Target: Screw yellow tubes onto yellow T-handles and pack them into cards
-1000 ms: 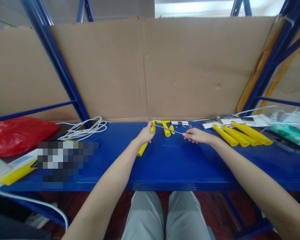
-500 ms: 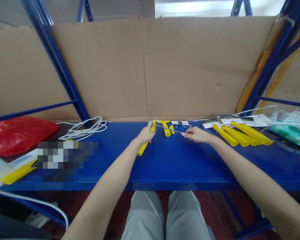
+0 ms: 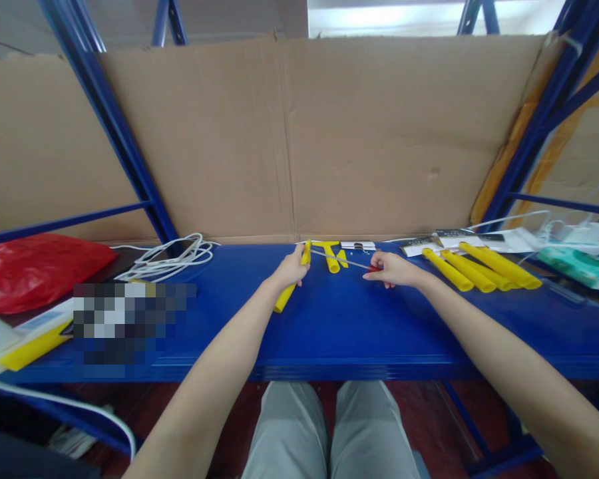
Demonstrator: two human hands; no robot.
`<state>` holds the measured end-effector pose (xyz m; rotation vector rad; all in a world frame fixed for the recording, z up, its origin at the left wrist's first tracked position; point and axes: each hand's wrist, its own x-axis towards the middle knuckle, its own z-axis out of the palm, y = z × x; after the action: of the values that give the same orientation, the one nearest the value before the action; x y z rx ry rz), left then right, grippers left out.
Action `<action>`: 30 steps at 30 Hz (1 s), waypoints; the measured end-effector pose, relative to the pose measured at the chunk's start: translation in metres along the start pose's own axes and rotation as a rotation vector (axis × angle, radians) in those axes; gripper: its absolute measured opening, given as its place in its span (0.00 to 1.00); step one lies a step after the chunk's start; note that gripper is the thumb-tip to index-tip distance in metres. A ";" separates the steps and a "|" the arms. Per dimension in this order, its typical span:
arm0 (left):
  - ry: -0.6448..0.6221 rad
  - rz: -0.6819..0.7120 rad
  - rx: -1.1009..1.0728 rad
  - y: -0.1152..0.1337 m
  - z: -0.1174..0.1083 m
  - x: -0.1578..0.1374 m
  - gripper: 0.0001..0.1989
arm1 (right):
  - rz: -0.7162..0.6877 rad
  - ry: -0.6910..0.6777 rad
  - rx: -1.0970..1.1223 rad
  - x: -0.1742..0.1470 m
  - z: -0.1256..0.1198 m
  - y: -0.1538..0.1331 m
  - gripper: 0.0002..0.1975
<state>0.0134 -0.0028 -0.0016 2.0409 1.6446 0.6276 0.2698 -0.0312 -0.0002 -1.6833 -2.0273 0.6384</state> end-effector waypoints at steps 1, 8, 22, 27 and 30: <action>-0.001 0.003 -0.002 0.000 0.000 0.000 0.24 | -0.012 0.018 -0.014 0.000 0.000 0.001 0.18; 0.004 0.002 -0.010 -0.001 0.001 0.001 0.24 | -0.109 -0.052 -0.080 0.001 -0.004 0.003 0.21; -0.001 -0.004 -0.002 -0.002 0.002 0.002 0.24 | -0.144 0.078 -0.150 0.006 -0.005 0.009 0.14; -0.004 0.008 -0.025 -0.002 0.002 0.002 0.24 | -0.148 0.078 -0.151 0.006 -0.006 0.010 0.14; -0.004 0.008 -0.021 -0.001 0.001 0.001 0.25 | -0.148 0.085 -0.148 0.006 -0.006 0.010 0.14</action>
<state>0.0136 -0.0017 -0.0033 2.0332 1.6218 0.6400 0.2802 -0.0236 -0.0013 -1.5927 -2.1584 0.3696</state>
